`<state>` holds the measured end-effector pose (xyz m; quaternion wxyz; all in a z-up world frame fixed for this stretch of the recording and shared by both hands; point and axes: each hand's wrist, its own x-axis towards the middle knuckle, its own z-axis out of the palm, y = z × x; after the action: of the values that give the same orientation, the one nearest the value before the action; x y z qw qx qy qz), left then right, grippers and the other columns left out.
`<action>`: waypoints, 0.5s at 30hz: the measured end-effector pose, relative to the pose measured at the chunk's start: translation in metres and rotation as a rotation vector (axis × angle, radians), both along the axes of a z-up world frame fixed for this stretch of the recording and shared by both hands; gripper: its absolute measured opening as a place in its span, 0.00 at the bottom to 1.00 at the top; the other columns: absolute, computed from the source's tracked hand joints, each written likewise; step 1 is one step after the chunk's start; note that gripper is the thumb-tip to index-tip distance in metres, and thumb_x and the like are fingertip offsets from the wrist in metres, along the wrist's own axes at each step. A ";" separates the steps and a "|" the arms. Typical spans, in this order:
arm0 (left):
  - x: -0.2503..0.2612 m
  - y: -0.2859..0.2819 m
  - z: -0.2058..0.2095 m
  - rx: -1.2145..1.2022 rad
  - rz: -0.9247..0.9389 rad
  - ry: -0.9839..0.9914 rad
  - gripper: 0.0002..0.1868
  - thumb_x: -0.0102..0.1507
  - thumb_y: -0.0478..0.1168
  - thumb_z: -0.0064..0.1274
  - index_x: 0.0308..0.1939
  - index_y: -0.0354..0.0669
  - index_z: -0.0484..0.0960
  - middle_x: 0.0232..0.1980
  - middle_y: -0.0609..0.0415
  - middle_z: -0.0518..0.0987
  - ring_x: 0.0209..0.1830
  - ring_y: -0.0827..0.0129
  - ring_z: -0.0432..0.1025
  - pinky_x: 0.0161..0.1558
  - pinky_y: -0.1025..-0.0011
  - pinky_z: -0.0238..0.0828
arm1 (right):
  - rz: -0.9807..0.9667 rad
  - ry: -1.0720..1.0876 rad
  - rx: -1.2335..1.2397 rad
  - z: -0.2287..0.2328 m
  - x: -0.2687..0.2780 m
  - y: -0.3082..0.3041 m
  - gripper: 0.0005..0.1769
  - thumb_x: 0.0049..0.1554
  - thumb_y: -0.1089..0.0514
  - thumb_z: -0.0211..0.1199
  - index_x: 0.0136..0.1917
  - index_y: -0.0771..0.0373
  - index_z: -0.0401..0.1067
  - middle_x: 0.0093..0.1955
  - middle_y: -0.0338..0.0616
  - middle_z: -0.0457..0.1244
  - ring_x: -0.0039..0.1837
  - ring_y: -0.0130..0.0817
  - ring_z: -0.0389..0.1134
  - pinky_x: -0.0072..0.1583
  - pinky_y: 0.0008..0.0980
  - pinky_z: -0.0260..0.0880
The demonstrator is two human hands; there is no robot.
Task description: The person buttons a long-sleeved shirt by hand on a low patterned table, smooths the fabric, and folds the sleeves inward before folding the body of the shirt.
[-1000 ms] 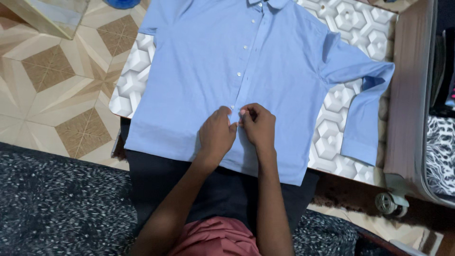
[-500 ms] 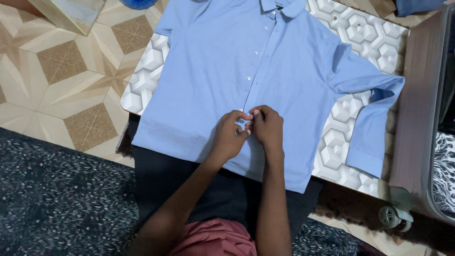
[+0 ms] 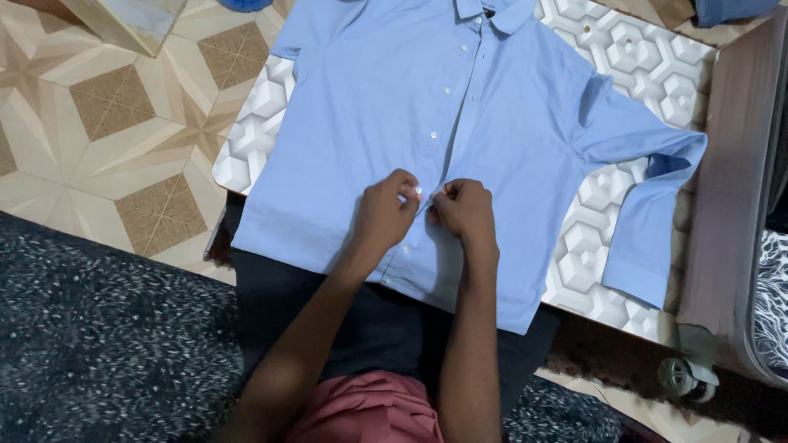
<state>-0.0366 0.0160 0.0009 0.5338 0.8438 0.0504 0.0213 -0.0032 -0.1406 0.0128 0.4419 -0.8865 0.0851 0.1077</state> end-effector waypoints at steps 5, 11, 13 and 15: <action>0.010 -0.004 0.003 0.240 0.000 -0.081 0.06 0.58 0.39 0.62 0.36 0.41 0.82 0.38 0.46 0.82 0.39 0.50 0.78 0.40 0.54 0.75 | -0.011 0.097 -0.061 0.017 0.000 0.001 0.13 0.53 0.60 0.63 0.30 0.70 0.74 0.27 0.48 0.69 0.31 0.30 0.72 0.38 0.31 0.71; 0.020 -0.011 0.003 0.377 -0.016 0.033 0.09 0.61 0.43 0.59 0.33 0.41 0.82 0.39 0.43 0.83 0.41 0.45 0.78 0.41 0.49 0.74 | -0.074 0.147 0.097 0.019 0.004 0.004 0.13 0.53 0.62 0.60 0.29 0.70 0.71 0.28 0.49 0.68 0.31 0.33 0.72 0.38 0.32 0.73; 0.025 -0.011 -0.001 0.362 -0.031 0.085 0.08 0.61 0.43 0.58 0.32 0.42 0.83 0.39 0.43 0.83 0.41 0.45 0.78 0.42 0.49 0.74 | -0.089 0.163 0.217 0.010 0.004 0.003 0.13 0.55 0.63 0.59 0.30 0.72 0.70 0.29 0.49 0.67 0.31 0.33 0.73 0.37 0.33 0.75; 0.031 -0.009 -0.007 0.320 -0.055 0.149 0.08 0.60 0.44 0.57 0.33 0.44 0.84 0.38 0.44 0.84 0.41 0.46 0.79 0.43 0.51 0.75 | -0.091 0.172 0.318 0.001 0.004 0.002 0.14 0.57 0.64 0.58 0.31 0.72 0.70 0.30 0.49 0.67 0.32 0.34 0.73 0.37 0.33 0.75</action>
<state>-0.0057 0.0069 -0.0058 0.3877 0.9184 0.0626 -0.0482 0.0005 -0.1390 0.0139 0.5719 -0.7882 0.1446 0.1753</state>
